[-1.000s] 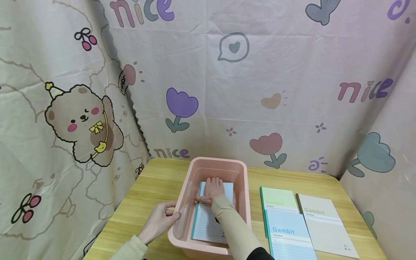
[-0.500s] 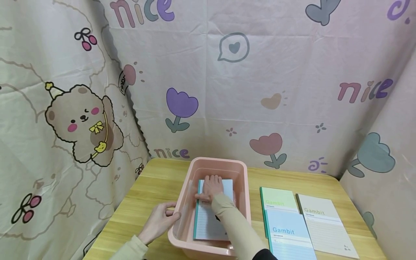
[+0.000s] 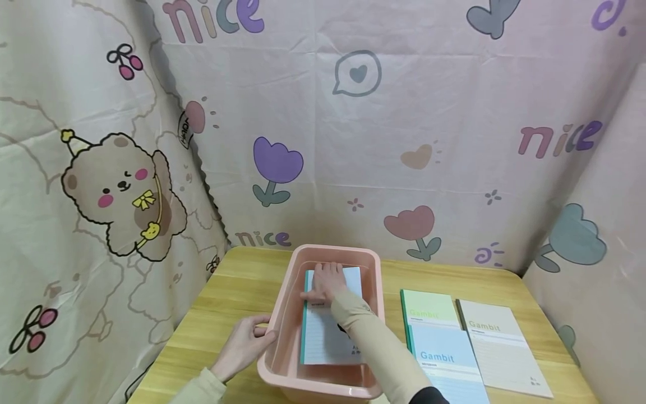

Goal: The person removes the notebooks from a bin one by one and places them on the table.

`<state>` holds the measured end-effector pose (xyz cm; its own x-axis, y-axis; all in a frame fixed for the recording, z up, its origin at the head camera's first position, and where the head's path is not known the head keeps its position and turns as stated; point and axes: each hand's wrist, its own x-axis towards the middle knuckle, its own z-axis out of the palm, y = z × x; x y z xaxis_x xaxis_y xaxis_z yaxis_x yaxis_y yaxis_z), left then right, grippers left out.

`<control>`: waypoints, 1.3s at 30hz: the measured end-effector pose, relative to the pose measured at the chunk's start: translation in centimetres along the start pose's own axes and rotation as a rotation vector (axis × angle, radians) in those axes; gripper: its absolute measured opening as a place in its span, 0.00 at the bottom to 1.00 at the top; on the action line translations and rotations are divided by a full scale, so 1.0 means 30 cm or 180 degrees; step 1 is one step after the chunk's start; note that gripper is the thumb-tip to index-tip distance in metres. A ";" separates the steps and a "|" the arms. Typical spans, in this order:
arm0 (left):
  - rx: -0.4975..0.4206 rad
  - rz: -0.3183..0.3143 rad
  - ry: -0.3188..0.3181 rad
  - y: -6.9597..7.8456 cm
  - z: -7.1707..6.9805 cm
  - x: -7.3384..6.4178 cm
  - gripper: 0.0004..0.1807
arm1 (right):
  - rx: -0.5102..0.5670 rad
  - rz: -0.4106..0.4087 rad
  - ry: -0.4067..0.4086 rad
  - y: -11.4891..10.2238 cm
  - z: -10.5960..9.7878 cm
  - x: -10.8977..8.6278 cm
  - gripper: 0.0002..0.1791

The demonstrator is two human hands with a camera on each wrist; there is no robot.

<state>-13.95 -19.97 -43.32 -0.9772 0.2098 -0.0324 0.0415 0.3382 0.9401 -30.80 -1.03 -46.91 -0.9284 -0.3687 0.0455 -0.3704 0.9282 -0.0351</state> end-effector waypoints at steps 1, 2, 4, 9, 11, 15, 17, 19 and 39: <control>0.0003 -0.0004 0.0008 -0.001 0.000 -0.001 0.29 | -0.0022 -0.0028 0.0021 -0.002 -0.012 -0.001 0.45; 0.0003 -0.0006 0.0016 -0.002 -0.001 -0.002 0.29 | -0.0050 -0.0051 0.0030 -0.005 -0.023 -0.002 0.44; 0.0013 -0.0011 0.0032 -0.003 -0.001 -0.003 0.29 | -0.0060 -0.0078 0.0053 -0.011 -0.046 -0.001 0.42; 0.0061 -0.0005 0.0087 -0.004 0.000 -0.004 0.29 | -0.0023 -0.0106 0.0066 -0.019 -0.103 0.002 0.42; 0.0061 -0.0003 0.0089 -0.004 0.001 -0.004 0.29 | 0.0003 -0.0112 0.0066 -0.017 -0.125 0.001 0.44; 0.0049 0.0011 0.0075 -0.004 0.001 -0.003 0.29 | 0.0083 -0.0120 -0.0003 -0.005 -0.167 -0.001 0.47; 0.0053 0.0018 0.0070 -0.003 0.001 -0.002 0.29 | 0.0126 -0.0134 -0.0021 0.004 -0.190 -0.003 0.47; 0.0052 0.0027 0.0065 -0.003 0.002 -0.001 0.28 | 0.0171 -0.0139 -0.0035 0.013 -0.215 -0.005 0.44; 0.0029 0.0022 0.0077 0.000 0.006 0.001 0.28 | 0.0377 -0.0214 0.0128 0.098 -0.539 -0.084 0.37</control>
<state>-13.95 -19.79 -43.38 -0.9816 0.1900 -0.0174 0.0502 0.3451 0.9372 -29.07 3.42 -30.98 -0.9003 -0.4254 0.0916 -0.4348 0.8883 -0.1481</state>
